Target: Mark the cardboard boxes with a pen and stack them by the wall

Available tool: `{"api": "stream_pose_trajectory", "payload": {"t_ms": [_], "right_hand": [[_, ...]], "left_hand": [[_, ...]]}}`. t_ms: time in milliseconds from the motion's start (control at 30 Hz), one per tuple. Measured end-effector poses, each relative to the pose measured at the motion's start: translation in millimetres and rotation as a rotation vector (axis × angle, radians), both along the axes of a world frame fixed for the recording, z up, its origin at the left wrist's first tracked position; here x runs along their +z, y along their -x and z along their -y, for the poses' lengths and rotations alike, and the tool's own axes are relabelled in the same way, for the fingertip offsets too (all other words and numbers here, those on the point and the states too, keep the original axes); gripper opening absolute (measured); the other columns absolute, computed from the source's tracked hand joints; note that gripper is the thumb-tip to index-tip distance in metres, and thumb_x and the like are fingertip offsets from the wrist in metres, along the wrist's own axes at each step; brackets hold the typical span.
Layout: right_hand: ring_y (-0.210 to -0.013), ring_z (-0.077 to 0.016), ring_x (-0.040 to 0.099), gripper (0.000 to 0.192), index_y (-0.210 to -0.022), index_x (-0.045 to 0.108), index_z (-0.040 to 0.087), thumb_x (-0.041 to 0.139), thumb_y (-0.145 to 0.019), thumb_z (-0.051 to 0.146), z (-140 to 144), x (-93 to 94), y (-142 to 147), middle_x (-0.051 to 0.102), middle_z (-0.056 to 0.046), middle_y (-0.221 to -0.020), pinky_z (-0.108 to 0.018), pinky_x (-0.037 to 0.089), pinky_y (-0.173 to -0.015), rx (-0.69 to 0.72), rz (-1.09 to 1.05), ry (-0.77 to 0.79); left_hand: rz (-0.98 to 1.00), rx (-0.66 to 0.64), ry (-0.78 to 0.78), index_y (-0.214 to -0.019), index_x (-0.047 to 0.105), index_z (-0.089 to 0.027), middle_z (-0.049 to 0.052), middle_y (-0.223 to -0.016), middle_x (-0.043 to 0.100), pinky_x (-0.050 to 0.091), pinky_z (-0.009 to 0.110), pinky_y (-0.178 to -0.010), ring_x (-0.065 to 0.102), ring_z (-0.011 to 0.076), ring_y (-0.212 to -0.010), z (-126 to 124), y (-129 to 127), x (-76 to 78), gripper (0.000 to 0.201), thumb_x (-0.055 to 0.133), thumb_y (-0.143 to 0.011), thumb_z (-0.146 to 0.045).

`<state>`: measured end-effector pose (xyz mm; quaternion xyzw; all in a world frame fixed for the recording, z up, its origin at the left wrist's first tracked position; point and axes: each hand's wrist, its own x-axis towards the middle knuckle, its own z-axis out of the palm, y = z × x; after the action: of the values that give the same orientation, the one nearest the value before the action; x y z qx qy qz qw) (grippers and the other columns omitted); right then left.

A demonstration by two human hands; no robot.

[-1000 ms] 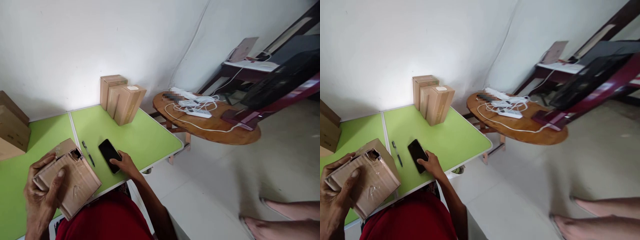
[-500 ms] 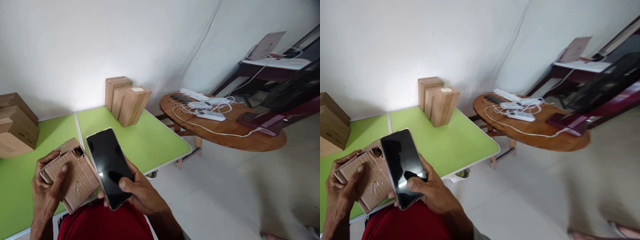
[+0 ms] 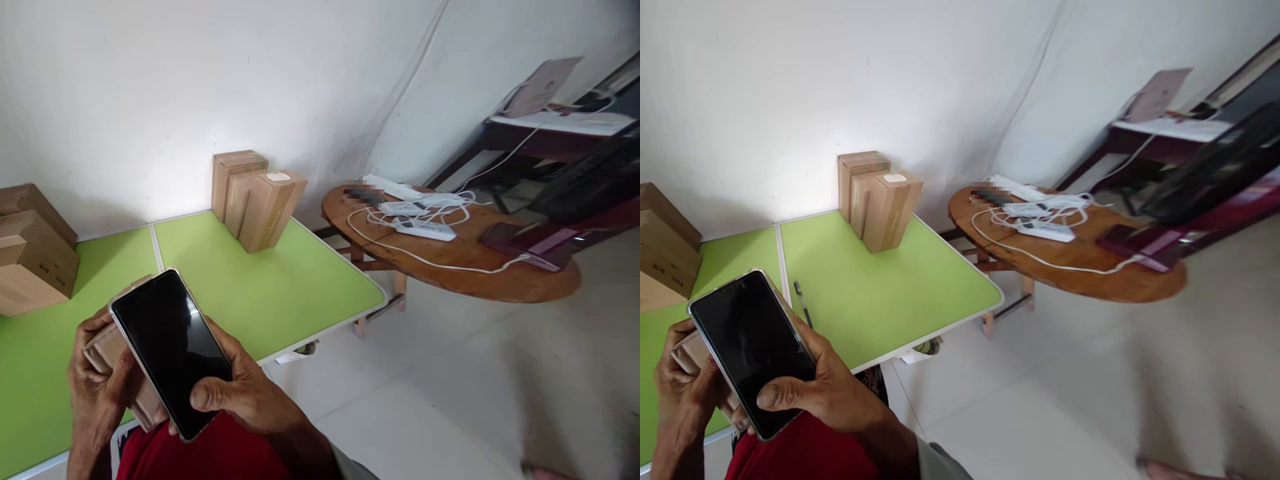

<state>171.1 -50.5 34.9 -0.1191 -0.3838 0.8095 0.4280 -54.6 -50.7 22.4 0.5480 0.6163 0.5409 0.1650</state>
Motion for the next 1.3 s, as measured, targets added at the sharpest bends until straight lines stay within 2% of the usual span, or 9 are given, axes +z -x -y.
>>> {"api": "stream_pose_trajectory", "payload": {"t_ms": [167, 233, 433, 600, 733, 833, 1000, 1133, 1300], "right_hand": [[-0.115, -0.0256, 0.079, 0.086, -0.149, 0.067, 0.025, 0.107, -0.078, 0.052, 3, 0.1, -6, 0.08, -0.008, -0.127, -0.036, 0.067, -0.096, -0.057, 0.057, 0.005], [-0.12, -0.0275, 0.078, 0.086, -0.148, 0.067, 0.024, 0.106, -0.078, 0.055, 2, -2.5, -9, 0.08, -0.01, -0.128, -0.04, 0.067, -0.101, -0.081, 0.07, 0.008], [-0.105, -0.0273, 0.082, 0.091, -0.153, 0.062, 0.026, 0.104, -0.079, 0.057, 1, -11.4, -23, 0.081, -0.009, -0.121, -0.041, 0.071, -0.089, -0.145, 0.058, 0.04], [-0.078, -0.0246, 0.083, 0.085, -0.15, 0.063, 0.027, 0.101, -0.082, 0.06, -1, -6.8, -32, 0.082, -0.005, -0.102, -0.036, 0.069, -0.067, -0.145, 0.054, 0.028], [-0.08, -0.0268, 0.084, 0.084, -0.144, 0.065, 0.026, 0.103, -0.078, 0.062, -8, -12.6, -38, 0.083, -0.006, -0.105, -0.037, 0.07, -0.065, -0.245, 0.076, 0.068], [-0.087, -0.0289, 0.086, 0.075, -0.135, 0.067, 0.025, 0.1, -0.079, 0.063, -24, -33.6, -44, 0.083, -0.008, -0.111, -0.036, 0.07, -0.067, -0.371, 0.177, 0.14], [-0.07, -0.0248, 0.081, 0.077, -0.112, 0.067, 0.019, 0.098, -0.066, 0.073, -62, -87.0, -53, 0.08, -0.006, -0.097, -0.035, 0.065, -0.064, -0.622, 0.475, 0.2], [-0.068, -0.0264, 0.078, 0.076, -0.105, 0.065, 0.02, 0.092, -0.062, 0.077, -81, -120.3, -61, 0.079, -0.006, -0.09, -0.039, 0.064, -0.064, -0.662, 0.634, 0.216], [-0.081, -0.0282, 0.075, 0.059, -0.094, 0.067, 0.02, 0.08, -0.066, 0.071, -87, -143.0, -77, 0.079, -0.01, -0.092, -0.04, 0.06, -0.075, -0.734, 0.835, 0.148]], "left_hand": [[0.066, 0.031, 0.012, -0.117, 0.074, -0.027, 0.009, -0.121, 0.083, 0.068, 0.04, -0.079, 0.081, 0.0317, -0.103, -2, -4, 3.0, 0.061, 0.088, -0.077, -0.071], [0.067, 0.036, 0.006, -0.118, 0.075, -0.026, 0.01, -0.123, 0.083, 0.068, 0.042, -0.084, 0.081, 0.0327, -0.108, -2, -5, 3.5, 0.061, 0.089, -0.077, -0.069], [0.073, 0.036, 0.009, -0.121, 0.075, -0.026, 0.012, -0.141, 0.079, 0.061, 0.051, -0.112, 0.074, 0.0366, -0.134, -3, -4, 1.6, 0.058, 0.092, -0.08, -0.063], [0.083, 0.041, 0.019, -0.122, 0.075, -0.027, 0.012, -0.145, 0.078, 0.059, 0.055, -0.119, 0.073, 0.0378, -0.136, -3, -5, 2.7, 0.058, 0.093, -0.081, -0.064], [0.087, 0.038, -0.001, -0.123, 0.075, -0.027, 0.011, -0.147, 0.077, 0.059, 0.055, -0.12, 0.072, 0.0371, -0.139, -3, -8, 2.5, 0.057, 0.093, -0.082, -0.062], [0.095, 0.044, 0.0, -0.125, 0.076, -0.028, 0.011, -0.149, 0.077, 0.06, 0.053, -0.118, 0.072, 0.0366, -0.138, -4, -8, 0.8, 0.058, 0.093, -0.081, -0.063], [0.093, 0.033, -0.006, -0.124, 0.076, -0.029, 0.01, -0.148, 0.077, 0.06, 0.053, -0.119, 0.072, 0.0365, -0.138, -4, -4, -2.9, 0.057, 0.093, -0.082, -0.063], [0.081, 0.03, -0.011, -0.124, 0.077, -0.029, 0.01, -0.144, 0.078, 0.058, 0.053, -0.12, 0.072, 0.0366, -0.139, -4, -4, -2.5, 0.055, 0.093, -0.082, -0.061], [0.109, 0.046, -0.007, -0.12, 0.076, -0.027, 0.012, -0.143, 0.079, 0.059, 0.053, -0.116, 0.073, 0.0367, -0.135, -2, -9, 4.0, 0.056, 0.094, -0.079, -0.061]]}}
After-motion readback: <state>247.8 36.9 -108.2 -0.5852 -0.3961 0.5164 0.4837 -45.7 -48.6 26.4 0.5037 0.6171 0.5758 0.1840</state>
